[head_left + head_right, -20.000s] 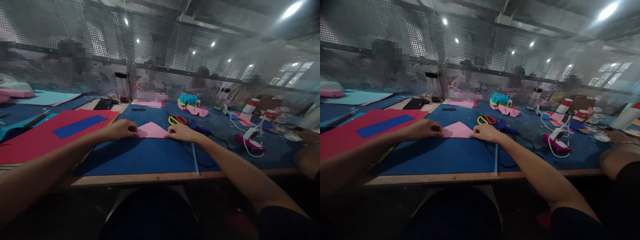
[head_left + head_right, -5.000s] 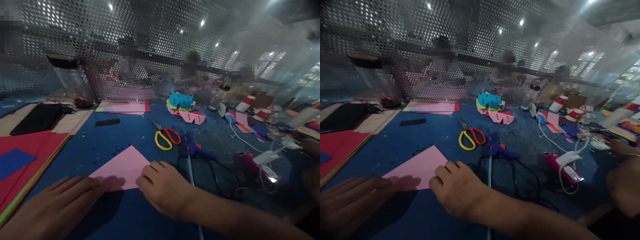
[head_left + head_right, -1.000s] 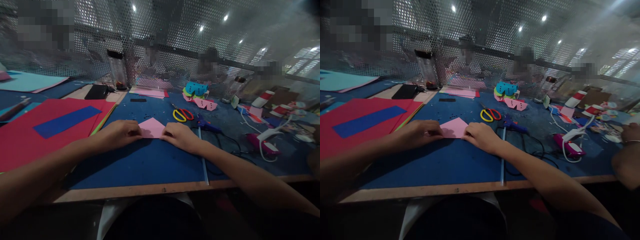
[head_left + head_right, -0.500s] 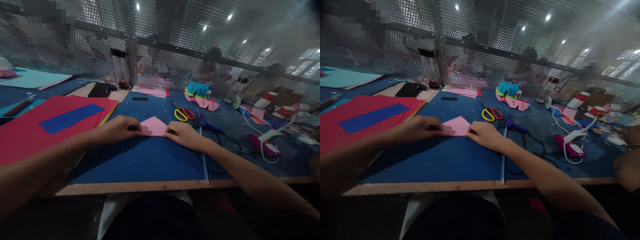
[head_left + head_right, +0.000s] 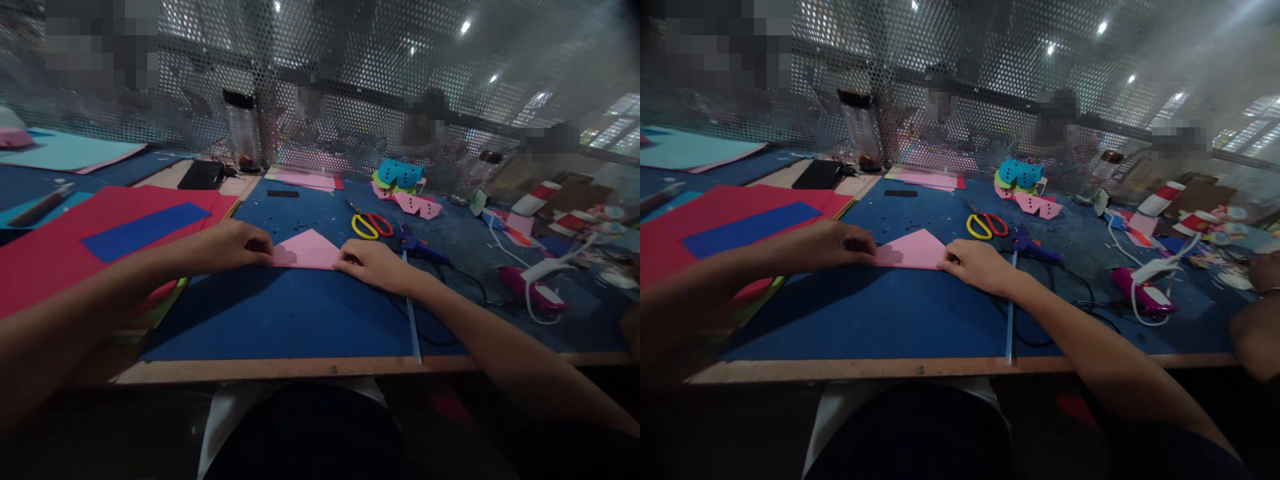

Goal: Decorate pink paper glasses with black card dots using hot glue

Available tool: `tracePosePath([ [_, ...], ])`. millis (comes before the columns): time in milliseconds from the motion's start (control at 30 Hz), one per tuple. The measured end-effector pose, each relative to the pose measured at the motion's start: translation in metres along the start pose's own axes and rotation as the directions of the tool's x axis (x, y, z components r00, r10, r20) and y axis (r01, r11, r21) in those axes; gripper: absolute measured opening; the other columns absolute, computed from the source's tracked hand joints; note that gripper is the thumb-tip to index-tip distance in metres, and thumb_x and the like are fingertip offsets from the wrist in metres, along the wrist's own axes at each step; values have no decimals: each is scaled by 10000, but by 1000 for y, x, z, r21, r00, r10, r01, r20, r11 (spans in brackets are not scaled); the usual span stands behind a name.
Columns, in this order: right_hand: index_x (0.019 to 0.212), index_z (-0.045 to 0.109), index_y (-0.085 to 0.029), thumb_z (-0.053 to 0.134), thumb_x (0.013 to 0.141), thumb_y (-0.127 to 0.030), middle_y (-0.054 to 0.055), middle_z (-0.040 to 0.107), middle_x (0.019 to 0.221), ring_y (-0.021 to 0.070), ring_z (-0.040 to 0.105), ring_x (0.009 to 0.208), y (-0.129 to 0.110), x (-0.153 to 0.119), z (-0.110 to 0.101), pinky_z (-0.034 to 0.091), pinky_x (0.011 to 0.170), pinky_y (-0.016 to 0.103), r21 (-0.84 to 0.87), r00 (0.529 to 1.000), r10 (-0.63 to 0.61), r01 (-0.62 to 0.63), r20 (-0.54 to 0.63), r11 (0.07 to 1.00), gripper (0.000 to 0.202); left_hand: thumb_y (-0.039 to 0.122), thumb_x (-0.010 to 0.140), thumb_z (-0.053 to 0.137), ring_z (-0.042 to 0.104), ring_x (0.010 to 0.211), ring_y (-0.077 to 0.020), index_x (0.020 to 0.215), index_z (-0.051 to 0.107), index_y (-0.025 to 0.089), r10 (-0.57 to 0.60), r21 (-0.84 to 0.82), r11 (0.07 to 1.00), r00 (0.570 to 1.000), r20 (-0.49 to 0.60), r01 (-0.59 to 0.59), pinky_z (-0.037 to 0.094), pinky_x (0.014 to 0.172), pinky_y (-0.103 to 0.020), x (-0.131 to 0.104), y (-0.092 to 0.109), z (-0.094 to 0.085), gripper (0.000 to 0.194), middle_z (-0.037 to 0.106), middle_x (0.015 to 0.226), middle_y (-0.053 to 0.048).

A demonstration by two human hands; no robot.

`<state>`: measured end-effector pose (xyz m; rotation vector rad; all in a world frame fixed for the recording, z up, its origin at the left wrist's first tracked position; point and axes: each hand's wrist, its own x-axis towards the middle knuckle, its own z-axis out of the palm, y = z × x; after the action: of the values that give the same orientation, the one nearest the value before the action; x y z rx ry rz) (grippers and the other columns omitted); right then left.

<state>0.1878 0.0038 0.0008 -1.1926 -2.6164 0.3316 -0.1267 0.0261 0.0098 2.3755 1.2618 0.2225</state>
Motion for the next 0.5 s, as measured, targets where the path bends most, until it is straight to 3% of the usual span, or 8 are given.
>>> tracePosePath([
  [500,897,676,-172,596,957,-329,45,686,898,152,590,789,1,-1,-3,369,676,259,-7,998,52,-52,20,999,186,465,804,673,623,687,-177,854,710,206,-59,33,998,997,45,58,384,573,-243,0,-12,-8,266,720,776,-26],
])
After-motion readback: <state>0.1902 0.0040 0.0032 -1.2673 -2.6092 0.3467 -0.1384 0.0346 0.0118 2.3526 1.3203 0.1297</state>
